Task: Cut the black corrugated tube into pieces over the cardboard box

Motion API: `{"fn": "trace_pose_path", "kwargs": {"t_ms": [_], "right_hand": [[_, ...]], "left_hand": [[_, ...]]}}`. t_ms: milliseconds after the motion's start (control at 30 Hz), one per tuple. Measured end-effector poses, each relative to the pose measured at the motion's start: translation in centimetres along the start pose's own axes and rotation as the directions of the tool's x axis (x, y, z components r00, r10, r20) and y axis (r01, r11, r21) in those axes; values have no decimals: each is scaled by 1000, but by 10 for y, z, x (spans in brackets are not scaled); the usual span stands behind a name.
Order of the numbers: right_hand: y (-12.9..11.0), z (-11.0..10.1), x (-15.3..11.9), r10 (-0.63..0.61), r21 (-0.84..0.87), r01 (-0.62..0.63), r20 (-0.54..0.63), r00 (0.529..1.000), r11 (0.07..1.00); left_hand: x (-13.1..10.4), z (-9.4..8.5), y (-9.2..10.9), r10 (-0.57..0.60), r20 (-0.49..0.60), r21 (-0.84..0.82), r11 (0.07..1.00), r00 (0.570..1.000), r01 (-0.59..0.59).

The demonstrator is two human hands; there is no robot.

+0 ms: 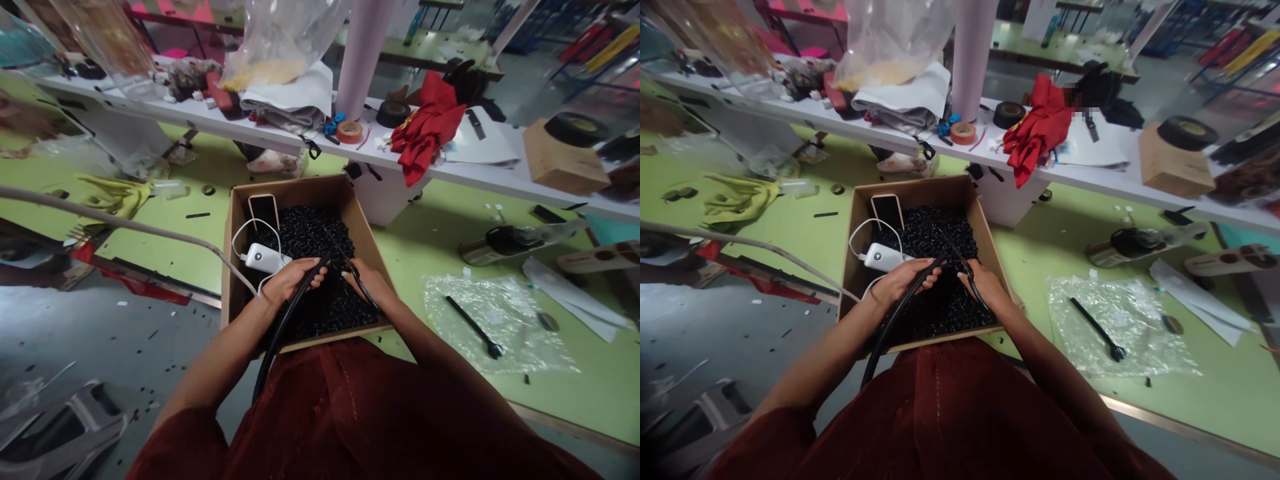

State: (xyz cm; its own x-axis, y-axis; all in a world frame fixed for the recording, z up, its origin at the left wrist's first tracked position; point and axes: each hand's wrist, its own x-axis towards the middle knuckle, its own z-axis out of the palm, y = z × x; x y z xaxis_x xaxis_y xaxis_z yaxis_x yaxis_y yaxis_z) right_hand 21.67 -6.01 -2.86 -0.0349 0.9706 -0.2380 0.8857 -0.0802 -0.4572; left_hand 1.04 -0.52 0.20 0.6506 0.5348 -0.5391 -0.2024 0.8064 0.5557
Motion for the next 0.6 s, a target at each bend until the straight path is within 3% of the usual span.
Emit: {"fn": "trace_pose_path", "kwargs": {"t_ms": [167, 267, 333, 433, 600], "right_hand": [[-3, -2, 0, 23, 56, -23, 3, 1000, 998], [-4, -4, -1, 43, 90, -44, 3, 999, 995], [-4, -5, -1, 52, 104, -52, 10, 999, 993], [-4, -5, -3, 49, 131, -51, 21, 999, 990], [-3, -5, -5, -21, 212, 13, 36, 999, 977]], "left_hand": [[-7, 5, -1, 142, 36, -6, 990, 989, -142], [-6, 7, -3, 275, -49, 130, 955, 960, -267], [-3, 6, -3, 384, -138, 283, 899, 913, -335], [2, 1, -1, 482, -225, 478, 812, 847, -335], [4, -6, 0, 492, -245, 612, 747, 835, -260]]}}
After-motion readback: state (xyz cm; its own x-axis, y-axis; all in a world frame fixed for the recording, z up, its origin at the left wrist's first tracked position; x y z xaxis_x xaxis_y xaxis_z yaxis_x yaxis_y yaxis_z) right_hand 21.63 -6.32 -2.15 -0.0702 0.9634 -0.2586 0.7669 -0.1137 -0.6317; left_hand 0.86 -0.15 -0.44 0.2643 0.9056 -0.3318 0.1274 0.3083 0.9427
